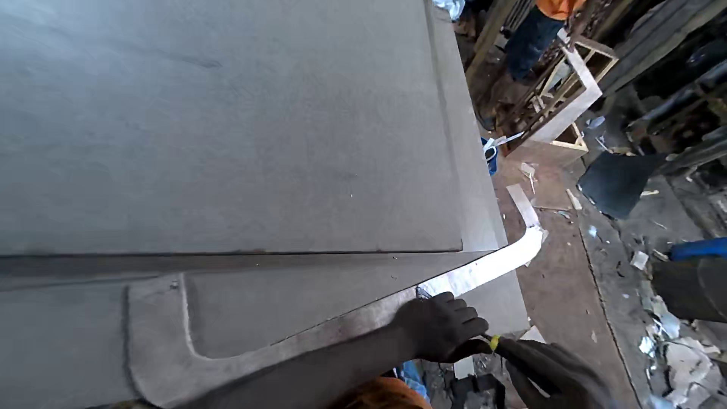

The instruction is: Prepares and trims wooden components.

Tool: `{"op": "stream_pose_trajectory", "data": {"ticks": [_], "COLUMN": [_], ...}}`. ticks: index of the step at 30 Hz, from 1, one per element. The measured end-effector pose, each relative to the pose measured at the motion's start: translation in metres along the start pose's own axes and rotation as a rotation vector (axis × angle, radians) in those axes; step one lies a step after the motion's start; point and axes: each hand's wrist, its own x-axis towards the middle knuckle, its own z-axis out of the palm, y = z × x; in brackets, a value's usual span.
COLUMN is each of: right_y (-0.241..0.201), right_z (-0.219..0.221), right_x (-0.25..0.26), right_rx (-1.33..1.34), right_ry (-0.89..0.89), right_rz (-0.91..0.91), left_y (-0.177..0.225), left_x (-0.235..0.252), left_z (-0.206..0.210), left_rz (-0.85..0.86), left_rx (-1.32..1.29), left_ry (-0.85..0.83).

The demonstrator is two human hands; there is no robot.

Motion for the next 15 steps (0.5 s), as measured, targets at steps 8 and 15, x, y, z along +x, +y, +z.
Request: {"op": "stream_pose_trajectory", "data": {"ticks": [8,15], "right_y": [-0.015,-0.01], "right_z": [-0.024,-0.04], "right_x": [0.021,0.045], "right_rx": [-0.072,-0.113], "right_ry": [-0.029,-0.158], "right_rz": [-0.082,-0.18], "left_y": [-0.001,-0.009], "left_x": [0.002,0.001], "left_z": [-0.008,-0.013], "left_rz": [-0.065,-0.109], "left_rx": [-0.14,-0.279], "left_ry": [0.011,0.061]}}
